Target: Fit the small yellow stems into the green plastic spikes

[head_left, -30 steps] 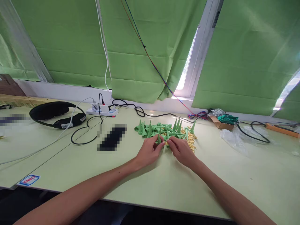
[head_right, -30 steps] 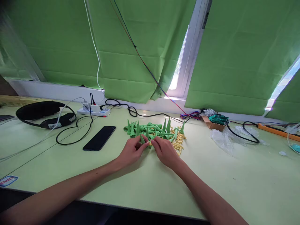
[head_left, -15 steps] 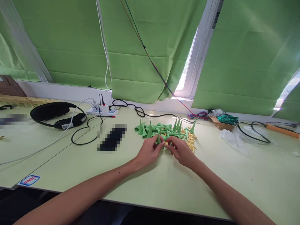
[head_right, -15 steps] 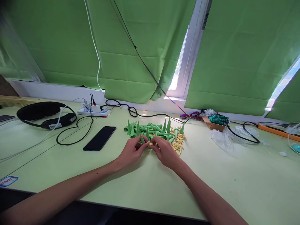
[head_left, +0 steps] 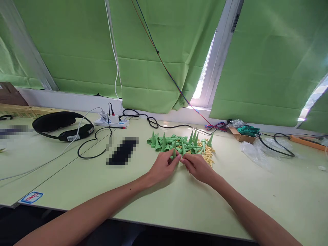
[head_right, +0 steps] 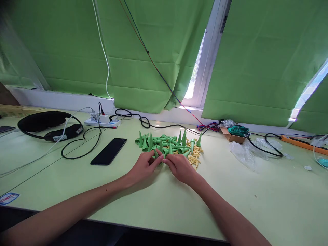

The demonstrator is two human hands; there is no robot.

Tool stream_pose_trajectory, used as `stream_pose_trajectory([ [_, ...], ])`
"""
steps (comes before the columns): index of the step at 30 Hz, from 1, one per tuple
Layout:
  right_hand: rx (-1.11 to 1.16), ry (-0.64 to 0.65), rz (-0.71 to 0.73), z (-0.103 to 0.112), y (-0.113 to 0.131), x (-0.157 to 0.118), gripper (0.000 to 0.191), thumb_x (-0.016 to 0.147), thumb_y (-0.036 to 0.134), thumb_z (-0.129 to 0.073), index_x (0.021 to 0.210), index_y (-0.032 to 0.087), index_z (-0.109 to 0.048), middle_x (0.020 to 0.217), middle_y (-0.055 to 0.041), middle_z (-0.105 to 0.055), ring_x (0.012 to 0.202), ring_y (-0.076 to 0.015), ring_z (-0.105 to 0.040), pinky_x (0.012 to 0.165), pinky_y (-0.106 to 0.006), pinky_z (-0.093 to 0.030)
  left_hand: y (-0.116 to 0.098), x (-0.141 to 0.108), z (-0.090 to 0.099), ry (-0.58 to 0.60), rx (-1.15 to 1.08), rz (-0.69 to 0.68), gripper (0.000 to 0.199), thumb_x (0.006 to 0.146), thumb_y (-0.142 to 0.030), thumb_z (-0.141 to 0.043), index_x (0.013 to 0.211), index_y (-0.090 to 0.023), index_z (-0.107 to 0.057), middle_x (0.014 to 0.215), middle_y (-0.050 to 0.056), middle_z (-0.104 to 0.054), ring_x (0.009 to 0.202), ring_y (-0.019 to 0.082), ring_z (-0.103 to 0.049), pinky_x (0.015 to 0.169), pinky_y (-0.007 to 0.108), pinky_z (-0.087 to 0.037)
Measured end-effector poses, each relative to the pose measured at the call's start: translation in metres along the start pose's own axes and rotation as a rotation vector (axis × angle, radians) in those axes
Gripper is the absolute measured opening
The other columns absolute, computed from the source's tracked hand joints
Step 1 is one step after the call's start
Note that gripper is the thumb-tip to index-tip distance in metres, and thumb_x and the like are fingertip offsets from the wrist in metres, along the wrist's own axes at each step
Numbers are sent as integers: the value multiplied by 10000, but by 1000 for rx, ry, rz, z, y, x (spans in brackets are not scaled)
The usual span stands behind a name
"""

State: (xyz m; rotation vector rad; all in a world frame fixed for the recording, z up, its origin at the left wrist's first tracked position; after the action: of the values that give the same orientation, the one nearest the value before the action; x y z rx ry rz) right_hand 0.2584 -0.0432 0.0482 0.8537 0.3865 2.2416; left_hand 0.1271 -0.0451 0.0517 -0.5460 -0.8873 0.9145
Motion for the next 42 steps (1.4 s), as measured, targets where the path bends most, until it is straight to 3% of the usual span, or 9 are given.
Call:
stream_pose_trajectory([
  [8, -48, 12, -64, -3, -3, -1, 375, 1014, 353, -394, 670, 205, -401, 569, 35, -464, 519, -113, -411, 542, -251, -294, -1, 1, 2, -33, 5, -3, 302, 952, -397, -474, 781, -173, -579, 635, -40, -526, 524, 91, -402, 510, 236, -306],
  [13, 32, -78, -61, 0, -3, 0, 92, 947, 307, -545, 943, 217, -525, 761, 11, -605, 622, -128, -523, 579, -241, -391, -2, 1, 7, -86, -19, 26, 301, 967, -404, -449, 806, -180, -570, 657, -41, -519, 534, 90, -393, 522, 231, -315],
  [17, 53, -112, -37, 3, -3, 0, 44, 944, 246, -537, 914, 216, -526, 854, -14, -621, 678, -133, -550, 598, -239, -422, -1, 1, 8, -93, -13, 30, 299, 967, -409, -446, 819, -181, -571, 659, -37, -512, 531, 95, -387, 517, 234, -310],
  [36, -65, -51, 20, 0, 2, 0, 383, 1002, 318, -428, 640, 202, -377, 595, 30, -411, 562, -122, -382, 544, -261, -273, -2, 1, 4, -43, 5, 19, 313, 955, -412, -465, 777, -175, -565, 629, -33, -528, 525, 100, -408, 514, 235, -308],
  [38, -59, -47, -3, -1, 1, 0, 345, 999, 328, -433, 677, 205, -424, 600, 29, -445, 562, -125, -406, 545, -258, -288, -1, 1, 4, -39, 6, 25, 315, 955, -417, -463, 780, -176, -565, 631, -32, -531, 525, 102, -411, 513, 235, -310],
  [42, 42, -55, -68, -1, -3, -1, 94, 961, 307, -503, 931, 218, -508, 724, 11, -583, 599, -137, -506, 553, -249, -368, -1, 1, 5, -48, -7, 31, 329, 960, -427, -446, 777, -179, -561, 643, -30, -538, 538, 106, -425, 520, 236, -326],
])
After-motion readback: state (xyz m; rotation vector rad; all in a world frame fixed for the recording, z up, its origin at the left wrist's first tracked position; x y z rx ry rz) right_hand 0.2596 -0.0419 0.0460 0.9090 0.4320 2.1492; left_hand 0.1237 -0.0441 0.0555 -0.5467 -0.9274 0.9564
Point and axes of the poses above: each hand's wrist, its own x-axis towards the middle knuckle, its own z-axis out of the back of the hand, y = z × x, the point moved 7 cm from there along x, towards the middle knuckle
